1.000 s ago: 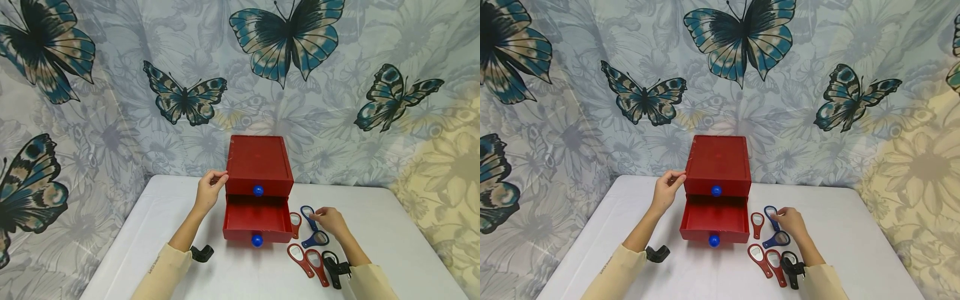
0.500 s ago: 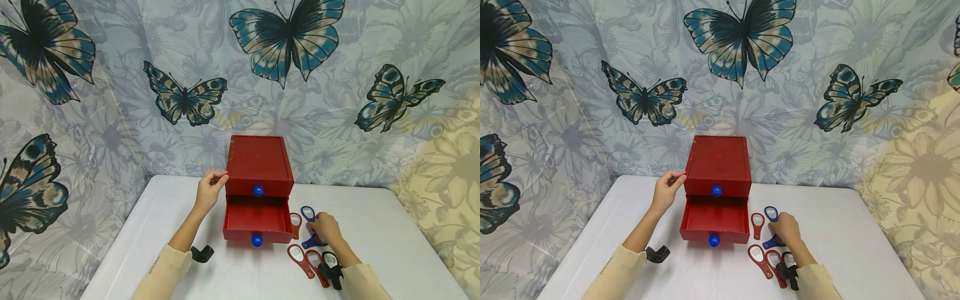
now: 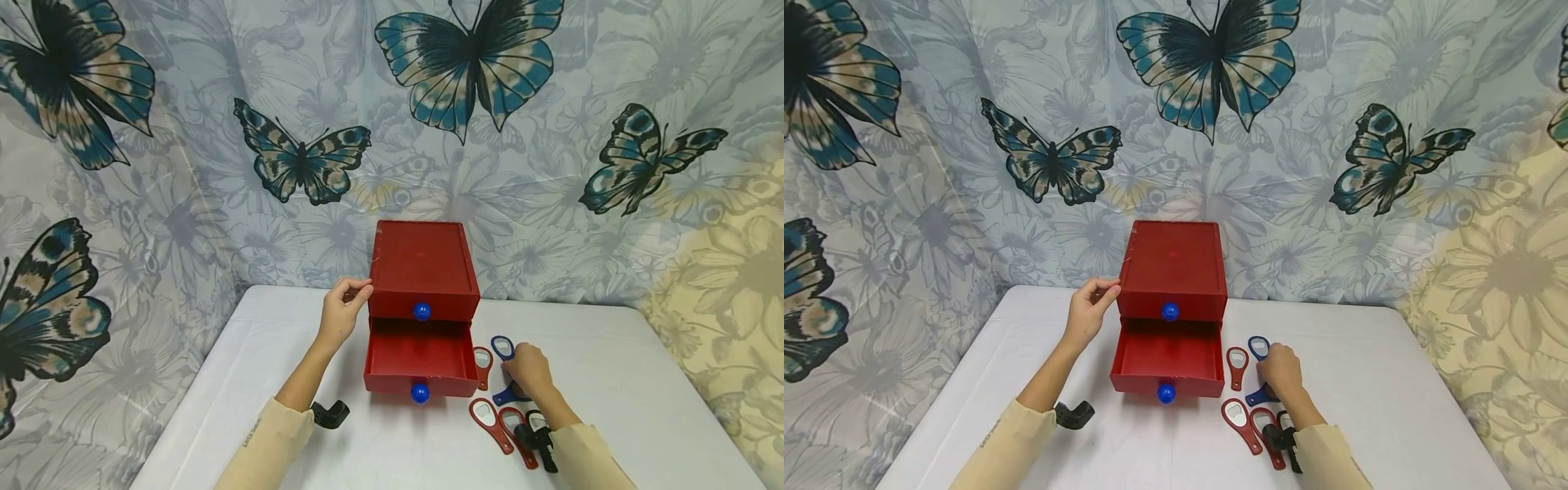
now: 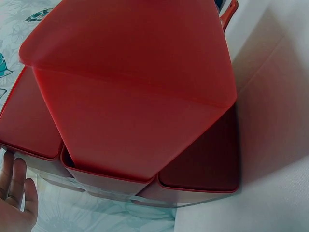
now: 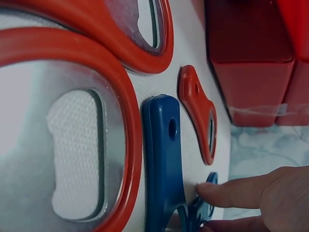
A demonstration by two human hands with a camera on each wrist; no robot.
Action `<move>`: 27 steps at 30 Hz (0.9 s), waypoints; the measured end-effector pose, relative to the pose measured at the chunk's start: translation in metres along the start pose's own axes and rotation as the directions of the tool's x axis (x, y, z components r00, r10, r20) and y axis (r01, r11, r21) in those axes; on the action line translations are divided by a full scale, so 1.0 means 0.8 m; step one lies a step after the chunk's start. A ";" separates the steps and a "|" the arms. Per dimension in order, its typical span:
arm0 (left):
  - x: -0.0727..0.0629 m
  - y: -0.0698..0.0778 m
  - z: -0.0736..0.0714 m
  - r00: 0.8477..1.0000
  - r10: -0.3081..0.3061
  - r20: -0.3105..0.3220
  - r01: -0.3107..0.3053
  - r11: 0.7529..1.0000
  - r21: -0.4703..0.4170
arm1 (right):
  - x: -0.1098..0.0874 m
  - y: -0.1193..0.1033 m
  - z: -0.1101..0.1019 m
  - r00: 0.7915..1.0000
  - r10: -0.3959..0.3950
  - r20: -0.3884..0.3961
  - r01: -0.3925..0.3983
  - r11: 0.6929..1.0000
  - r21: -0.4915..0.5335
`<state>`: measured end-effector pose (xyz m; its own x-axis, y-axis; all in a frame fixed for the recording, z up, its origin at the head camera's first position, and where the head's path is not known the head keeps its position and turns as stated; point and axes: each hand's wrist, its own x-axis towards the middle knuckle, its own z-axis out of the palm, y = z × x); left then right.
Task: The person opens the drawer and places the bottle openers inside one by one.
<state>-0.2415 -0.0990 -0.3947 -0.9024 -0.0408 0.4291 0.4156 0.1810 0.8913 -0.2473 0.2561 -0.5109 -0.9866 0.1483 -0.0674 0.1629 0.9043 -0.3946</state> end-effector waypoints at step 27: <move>0.000 0.003 -0.001 1.000 -0.006 -0.005 0.006 1.000 0.002 | 0.005 0.015 -0.002 0.999 0.031 -0.019 -0.028 0.986 0.163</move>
<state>-0.2404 -0.0995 -0.3928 -0.9044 -0.0473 0.4241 0.4096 0.1827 0.8938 -0.2491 0.2679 -0.5148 -0.9809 0.1843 -0.0619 0.1884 0.8227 -0.5363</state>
